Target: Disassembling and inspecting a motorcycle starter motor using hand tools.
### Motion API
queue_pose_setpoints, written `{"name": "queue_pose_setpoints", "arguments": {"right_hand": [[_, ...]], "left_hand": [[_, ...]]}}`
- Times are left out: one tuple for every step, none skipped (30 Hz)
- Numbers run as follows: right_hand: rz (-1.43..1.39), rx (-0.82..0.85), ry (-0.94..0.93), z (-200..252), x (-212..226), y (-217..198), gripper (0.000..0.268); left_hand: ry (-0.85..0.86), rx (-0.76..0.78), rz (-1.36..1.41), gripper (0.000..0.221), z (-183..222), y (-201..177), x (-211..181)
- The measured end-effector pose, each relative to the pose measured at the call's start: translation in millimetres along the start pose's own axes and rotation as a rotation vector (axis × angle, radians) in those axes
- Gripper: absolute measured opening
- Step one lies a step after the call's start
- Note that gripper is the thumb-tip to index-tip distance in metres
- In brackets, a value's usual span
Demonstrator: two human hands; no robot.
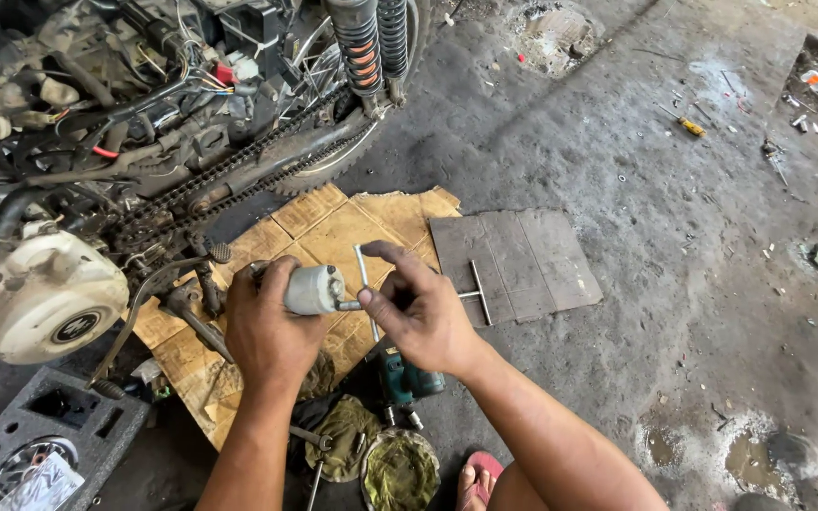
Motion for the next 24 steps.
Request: {"name": "queue_pose_setpoints", "arguments": {"right_hand": [[-0.001,0.002,0.001,2,1,0,0.04],[-0.002,-0.007,0.003,2,2,0,0.038],[-0.002,-0.016,0.005,3,3,-1,0.037],[-0.007,-0.012,0.003,0,11,-4,0.037],[0.016,0.067,-0.045,-2,24,0,0.024],[0.042,0.146,-0.09,-2,35,4,0.019],[0.041,0.15,-0.089,-2,38,2,0.019],[0.102,0.164,-0.159,-1,47,2,0.022],[0.164,0.177,-0.23,1,55,2,0.028],[0.163,0.18,-0.23,1,47,5,0.028],[0.241,0.132,-0.262,3,41,5,0.025],[0.319,0.085,-0.288,6,35,5,0.022],[0.317,0.088,-0.283,7,34,5,0.022],[0.369,0.061,-0.317,6,36,3,0.021],[0.422,0.035,-0.35,4,39,1,0.02],[0.421,0.034,-0.354,6,41,3,0.02],[0.323,0.058,-0.202,2,30,2,0.036],[0.227,0.084,-0.04,4,16,3,0.056],[0.228,0.086,-0.036,7,17,6,0.056],[0.228,0.058,-0.028,8,19,7,0.055],[0.228,0.029,-0.019,9,20,7,0.054],[0.225,0.032,-0.022,9,12,7,0.054],[0.197,0.062,-0.06,9,8,9,0.034],[0.172,0.091,-0.096,10,3,10,0.016]], "left_hand": [[-0.002,0.0,-0.002,0.049,0,0,0],[0.007,-0.005,-0.014,0.048,-1,-1,0],[0.017,-0.01,-0.026,0.046,-1,-1,0],[0.015,-0.012,-0.031,0.046,-1,0,2],[0.006,-0.013,-0.016,0.046,-1,2,6],[-0.006,-0.013,0.002,0.046,1,5,9],[-0.01,-0.012,0.0,0.046,1,3,9],[-0.003,-0.017,0.017,0.046,-1,1,8],[0.004,-0.022,0.034,0.045,-2,-1,7],[0.002,-0.023,0.032,0.045,-3,0,8],[0.031,-0.037,0.01,0.045,-3,0,6],[0.059,-0.045,-0.011,0.045,-2,0,3],[0.056,-0.04,-0.013,0.045,0,-1,3],[0.072,-0.052,-0.019,0.045,-1,-1,2],[0.087,-0.063,-0.025,0.045,-2,-2,0],[0.088,-0.067,-0.026,0.045,-4,-2,2],[0.097,-0.071,-0.024,0.046,-5,-3,2],[0.102,-0.067,-0.019,0.047,-3,-2,2],[0.1,-0.063,-0.018,0.047,-2,-4,-1],[0.047,-0.02,0.003,0.047,-3,-1,2],[-0.005,0.023,0.024,0.048,-3,1,4],[-0.006,0.021,0.021,0.048,-2,2,5],[-0.011,0.013,0.04,0.05,-2,4,6],[-0.016,0.008,0.062,0.051,-1,6,7]]}}
Point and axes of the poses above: each hand's wrist, its own z-axis away from the middle knuckle, its own y-axis out of the palm, x = y × z, the point moved 10 cm from there along -z, towards the middle knuckle, and after that the axes turned 6 degrees about y, right-handed, at the moved point
